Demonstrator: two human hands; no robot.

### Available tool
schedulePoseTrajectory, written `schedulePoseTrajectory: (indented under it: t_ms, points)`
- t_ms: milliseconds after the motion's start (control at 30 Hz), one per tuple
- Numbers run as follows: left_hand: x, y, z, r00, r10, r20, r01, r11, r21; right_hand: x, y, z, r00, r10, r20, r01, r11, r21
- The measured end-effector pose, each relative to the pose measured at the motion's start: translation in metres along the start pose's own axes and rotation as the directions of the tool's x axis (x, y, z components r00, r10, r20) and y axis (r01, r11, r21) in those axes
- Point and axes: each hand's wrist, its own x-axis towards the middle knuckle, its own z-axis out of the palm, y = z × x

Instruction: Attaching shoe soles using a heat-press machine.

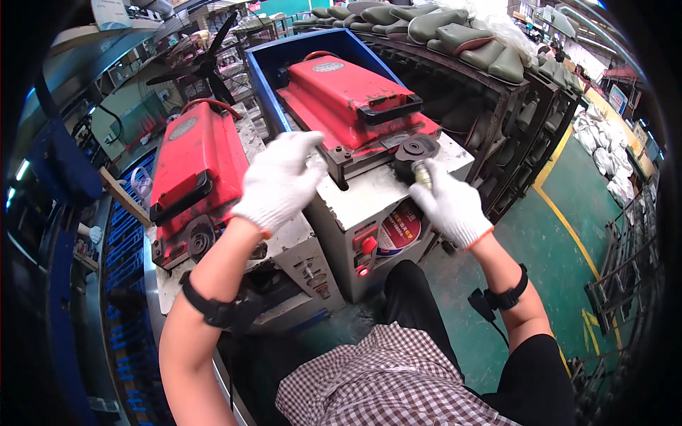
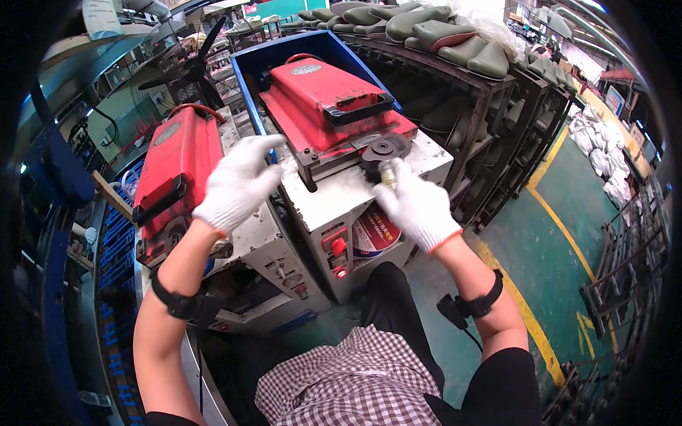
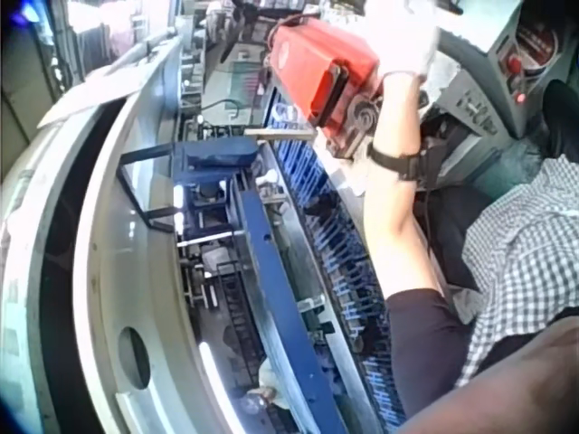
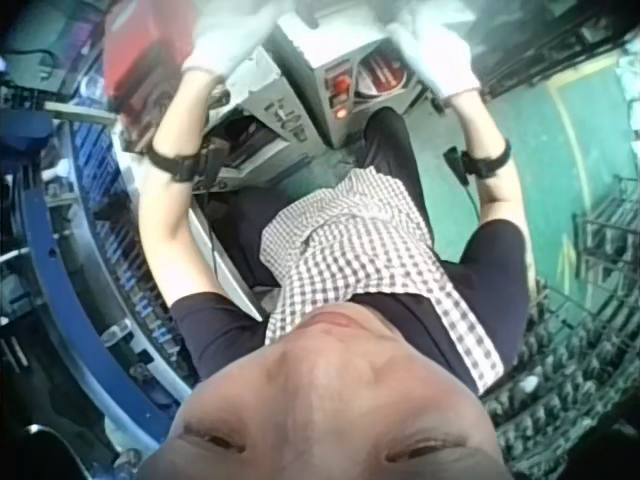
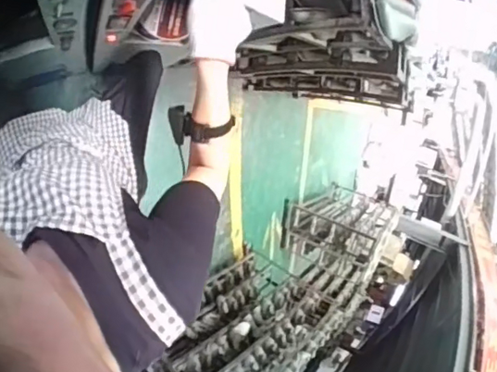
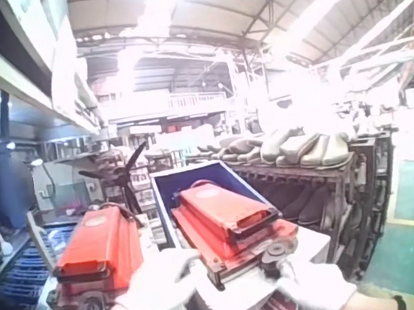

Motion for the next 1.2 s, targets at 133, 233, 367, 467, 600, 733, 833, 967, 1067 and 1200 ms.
schedulePoseTrajectory:
  t_ms: [133,233,367,467,600,733,833,967,1067,1200]
  points:
    - [0.036,0.008,0.037,0.965,0.254,0.06,-0.26,0.958,0.12,0.019,-0.011,-0.027,0.993,-0.079,0.086,0.077,0.997,0.025]
    - [0.064,0.01,0.05,0.924,0.381,-0.038,-0.353,0.886,0.301,0.073,0.005,-0.024,0.949,-0.3,-0.096,0.31,0.944,0.114]
    - [0.12,0.011,0.031,0.891,0.393,-0.228,-0.292,0.88,0.375,0.168,0.013,0.001,0.938,-0.309,0.157,0.315,0.949,-0.014]
    - [0.156,0.008,0.008,0.884,0.331,-0.33,-0.16,0.877,0.453,0.237,-0.004,0.036,0.923,-0.224,0.313,0.265,0.959,-0.096]
    - [0.194,-0.009,-0.018,0.81,0.377,-0.45,-0.125,0.86,0.495,0.276,-0.029,0.083,0.878,-0.157,0.452,0.225,0.969,-0.1]
    - [0.203,-0.003,-0.043,0.812,0.334,-0.478,-0.161,0.916,0.366,0.289,-0.028,0.078,0.899,-0.118,0.422,0.15,0.988,-0.042]
    - [0.21,-0.014,-0.04,0.752,0.415,-0.512,-0.219,0.89,0.4,0.293,-0.016,0.063,0.924,-0.038,0.381,-0.081,0.953,0.292]
    - [0.172,-0.029,-0.039,0.729,0.425,-0.537,-0.27,0.899,0.345,0.258,-0.013,0.006,0.7,-0.084,0.709,-0.602,0.464,0.649]
    - [0.075,-0.001,-0.048,0.969,-0.246,-0.019,0.15,0.647,-0.747,0.188,-0.023,-0.026,0.694,-0.309,0.65,-0.587,0.279,0.759]
    - [-0.038,0.015,-0.023,0.87,-0.441,0.222,0.354,0.244,-0.903,0.094,-0.088,-0.032,0.865,-0.353,0.356,-0.385,-0.013,0.923]
